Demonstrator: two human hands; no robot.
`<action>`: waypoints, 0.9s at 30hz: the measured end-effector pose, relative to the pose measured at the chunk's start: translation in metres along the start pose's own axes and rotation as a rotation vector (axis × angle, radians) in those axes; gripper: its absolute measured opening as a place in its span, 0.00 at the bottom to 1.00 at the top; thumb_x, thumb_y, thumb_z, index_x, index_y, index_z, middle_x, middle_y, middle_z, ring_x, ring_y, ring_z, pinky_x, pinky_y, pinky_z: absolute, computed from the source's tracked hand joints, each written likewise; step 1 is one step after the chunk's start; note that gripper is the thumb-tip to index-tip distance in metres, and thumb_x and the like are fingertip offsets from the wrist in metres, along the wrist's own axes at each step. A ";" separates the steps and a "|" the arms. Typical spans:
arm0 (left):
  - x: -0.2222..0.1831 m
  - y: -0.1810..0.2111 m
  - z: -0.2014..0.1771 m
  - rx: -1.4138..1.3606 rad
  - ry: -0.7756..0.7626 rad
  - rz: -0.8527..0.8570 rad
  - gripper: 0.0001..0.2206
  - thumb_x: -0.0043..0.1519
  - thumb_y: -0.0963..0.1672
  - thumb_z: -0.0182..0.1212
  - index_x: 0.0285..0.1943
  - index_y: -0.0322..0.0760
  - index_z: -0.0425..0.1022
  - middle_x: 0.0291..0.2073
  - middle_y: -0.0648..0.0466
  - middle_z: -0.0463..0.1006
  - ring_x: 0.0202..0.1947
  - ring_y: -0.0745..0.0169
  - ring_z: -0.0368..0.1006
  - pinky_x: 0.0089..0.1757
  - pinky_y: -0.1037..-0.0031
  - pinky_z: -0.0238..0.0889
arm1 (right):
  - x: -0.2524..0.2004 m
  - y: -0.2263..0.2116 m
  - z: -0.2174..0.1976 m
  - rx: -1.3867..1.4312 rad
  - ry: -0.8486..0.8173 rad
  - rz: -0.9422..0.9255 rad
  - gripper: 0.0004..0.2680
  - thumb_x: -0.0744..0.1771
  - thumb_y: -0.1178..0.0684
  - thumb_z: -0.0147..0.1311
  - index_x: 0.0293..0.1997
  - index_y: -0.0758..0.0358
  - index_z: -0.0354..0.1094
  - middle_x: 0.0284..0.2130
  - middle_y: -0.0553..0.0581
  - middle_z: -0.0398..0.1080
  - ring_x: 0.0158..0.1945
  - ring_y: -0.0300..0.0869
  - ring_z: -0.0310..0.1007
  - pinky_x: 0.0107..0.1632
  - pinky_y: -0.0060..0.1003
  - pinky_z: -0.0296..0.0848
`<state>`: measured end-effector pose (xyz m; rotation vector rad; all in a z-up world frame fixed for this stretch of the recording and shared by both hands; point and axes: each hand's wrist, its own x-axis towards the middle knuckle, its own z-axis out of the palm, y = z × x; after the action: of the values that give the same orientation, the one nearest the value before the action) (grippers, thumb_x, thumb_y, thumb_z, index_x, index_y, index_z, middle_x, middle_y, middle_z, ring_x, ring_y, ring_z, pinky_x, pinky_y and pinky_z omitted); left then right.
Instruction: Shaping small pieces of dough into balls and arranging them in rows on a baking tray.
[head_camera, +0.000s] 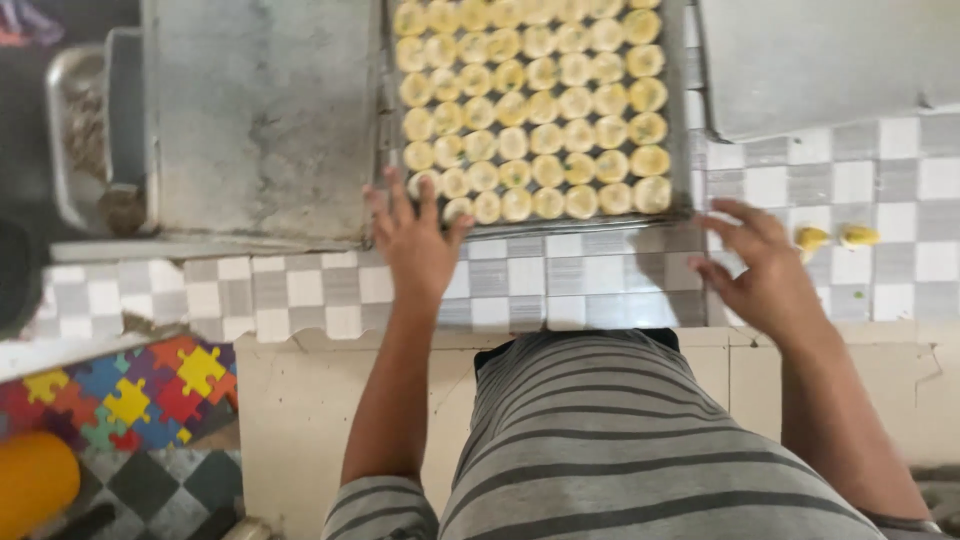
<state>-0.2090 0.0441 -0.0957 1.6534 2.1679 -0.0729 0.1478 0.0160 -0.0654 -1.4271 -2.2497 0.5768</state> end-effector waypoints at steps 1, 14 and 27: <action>0.004 -0.009 0.014 0.005 -0.004 0.029 0.34 0.59 0.62 0.32 0.72 0.51 0.38 0.66 0.52 0.18 0.65 0.41 0.15 0.59 0.42 0.23 | -0.012 0.028 -0.008 -0.009 0.017 0.022 0.16 0.61 0.57 0.56 0.54 0.64 0.64 0.55 0.67 0.61 0.57 0.56 0.61 0.58 0.52 0.63; -0.033 0.103 0.028 -0.227 0.465 0.291 0.27 0.61 0.49 0.60 0.68 0.42 0.58 0.69 0.45 0.37 0.67 0.34 0.31 0.58 0.40 0.43 | -0.086 0.201 -0.062 -0.141 -0.072 0.659 0.15 0.66 0.58 0.43 0.61 0.67 0.61 0.45 0.74 0.64 0.43 0.64 0.66 0.48 0.54 0.64; -0.080 0.245 0.070 -0.275 0.495 0.625 0.23 0.58 0.52 0.55 0.60 0.40 0.67 0.59 0.38 0.60 0.58 0.23 0.54 0.52 0.45 0.53 | -0.096 0.231 -0.029 -0.303 -0.095 0.396 0.08 0.58 0.49 0.59 0.36 0.52 0.70 0.37 0.51 0.65 0.43 0.50 0.70 0.43 0.41 0.72</action>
<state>0.0569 0.0238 -0.0817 2.2507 1.7354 0.8479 0.3721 0.0216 -0.1791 -2.0629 -2.2065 0.4403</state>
